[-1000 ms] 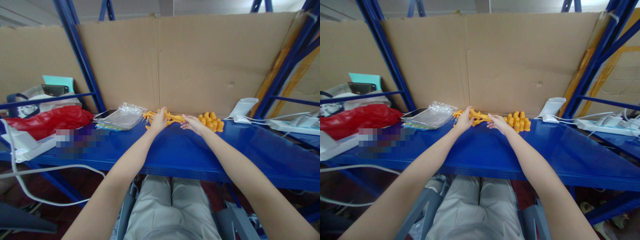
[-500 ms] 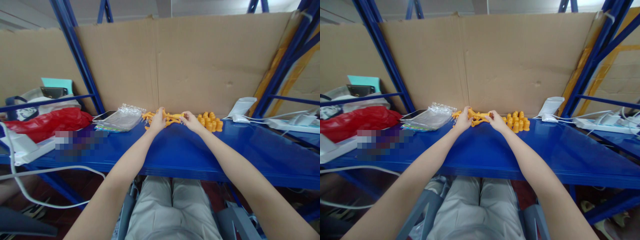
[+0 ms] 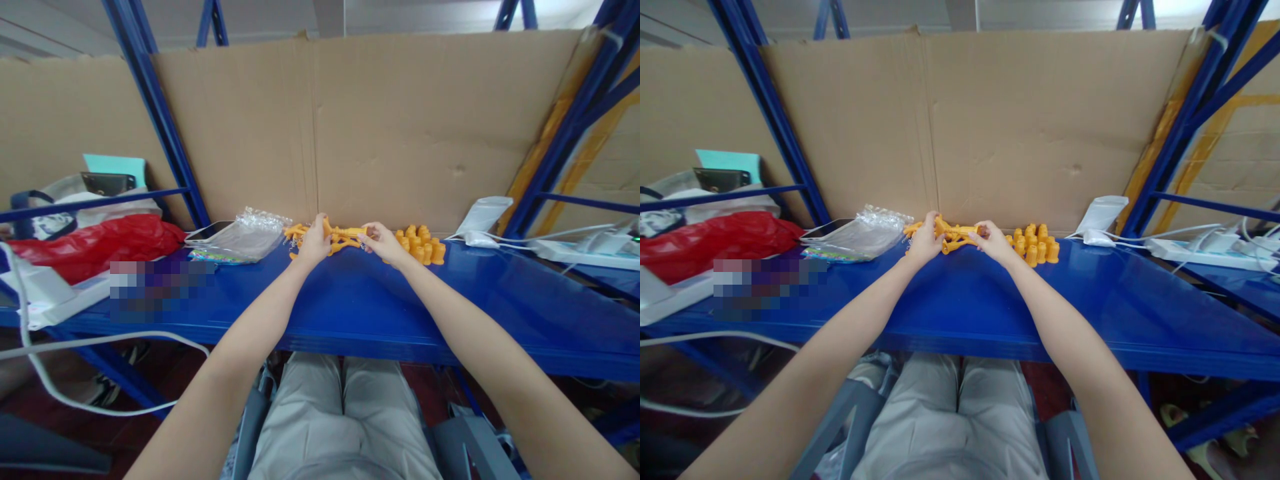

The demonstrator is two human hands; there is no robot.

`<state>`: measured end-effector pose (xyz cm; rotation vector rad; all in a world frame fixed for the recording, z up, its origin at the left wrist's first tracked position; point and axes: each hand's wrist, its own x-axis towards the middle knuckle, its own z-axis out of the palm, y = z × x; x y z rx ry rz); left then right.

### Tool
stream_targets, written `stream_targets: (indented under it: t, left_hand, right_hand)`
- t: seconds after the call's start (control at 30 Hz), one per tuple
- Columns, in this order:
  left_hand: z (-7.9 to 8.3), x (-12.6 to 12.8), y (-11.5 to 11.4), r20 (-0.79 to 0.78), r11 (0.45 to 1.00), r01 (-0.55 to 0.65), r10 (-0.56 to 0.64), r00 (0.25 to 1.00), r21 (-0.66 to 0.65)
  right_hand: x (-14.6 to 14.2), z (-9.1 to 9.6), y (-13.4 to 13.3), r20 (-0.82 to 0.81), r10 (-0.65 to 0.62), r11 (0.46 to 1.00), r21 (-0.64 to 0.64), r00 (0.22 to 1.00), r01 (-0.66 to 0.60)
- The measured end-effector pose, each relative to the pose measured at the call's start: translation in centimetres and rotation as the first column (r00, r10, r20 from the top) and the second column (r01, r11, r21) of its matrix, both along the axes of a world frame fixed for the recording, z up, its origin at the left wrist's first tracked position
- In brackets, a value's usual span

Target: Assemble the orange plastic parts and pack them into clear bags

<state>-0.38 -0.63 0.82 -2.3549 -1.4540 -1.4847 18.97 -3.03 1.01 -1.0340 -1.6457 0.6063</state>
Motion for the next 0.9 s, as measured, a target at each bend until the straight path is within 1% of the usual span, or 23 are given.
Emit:
stream_targets:
  t: [0.07, 0.13, 0.2, 0.3, 0.43, 0.53, 0.73, 0.9]
  left_hand:
    - [-0.1, 0.0, 0.0, -0.020, 0.999, 0.012, -0.011, 1.000, 0.034]
    - [-0.1, 0.0, 0.0, -0.037, 0.999, 0.015, -0.014, 0.999, 0.052]
    - [-0.1, 0.0, -0.1, -0.052, 0.999, 0.015, -0.013, 0.999, 0.052]
    - [0.1, 0.1, -0.3, -0.066, 0.999, 0.008, -0.006, 0.998, 0.033]
    - [0.2, 0.1, -0.4, -0.066, 1.000, 0.006, -0.006, 0.998, 0.002]
    - [0.1, 0.2, -0.3, -0.050, 1.000, 0.014, -0.014, 0.999, -0.005]
    - [0.0, 0.2, 0.0, -0.006, 0.999, 0.013, -0.013, 1.000, 0.029]
    - [0.2, 0.2, -0.1, 0.031, 0.999, 0.005, -0.006, 1.000, 0.032]
  right_hand:
    - [-0.2, 0.3, -0.5, -0.091, 0.018, 0.982, -0.187, 0.996, -0.035]
    - [-0.4, 0.6, -1.1, -0.164, 0.015, 0.951, -0.302, 0.986, -0.064]
    - [-0.6, 0.9, -1.4, -0.222, 0.005, 0.926, -0.366, 0.975, -0.088]
    - [-0.7, 1.0, -1.5, -0.262, -0.002, 0.915, -0.390, 0.965, -0.104]
    - [-0.7, 0.8, -1.1, -0.243, -0.012, 0.936, -0.344, 0.970, -0.074]
    - [-0.6, 0.6, -0.7, -0.184, -0.008, 0.959, -0.280, 0.983, -0.045]
    - [-0.2, -0.5, 1.0, -0.083, 0.017, 0.998, -0.055, 0.996, -0.022]
    - [0.2, -1.1, 2.0, -0.028, 0.070, 0.991, 0.112, 0.997, -0.067]
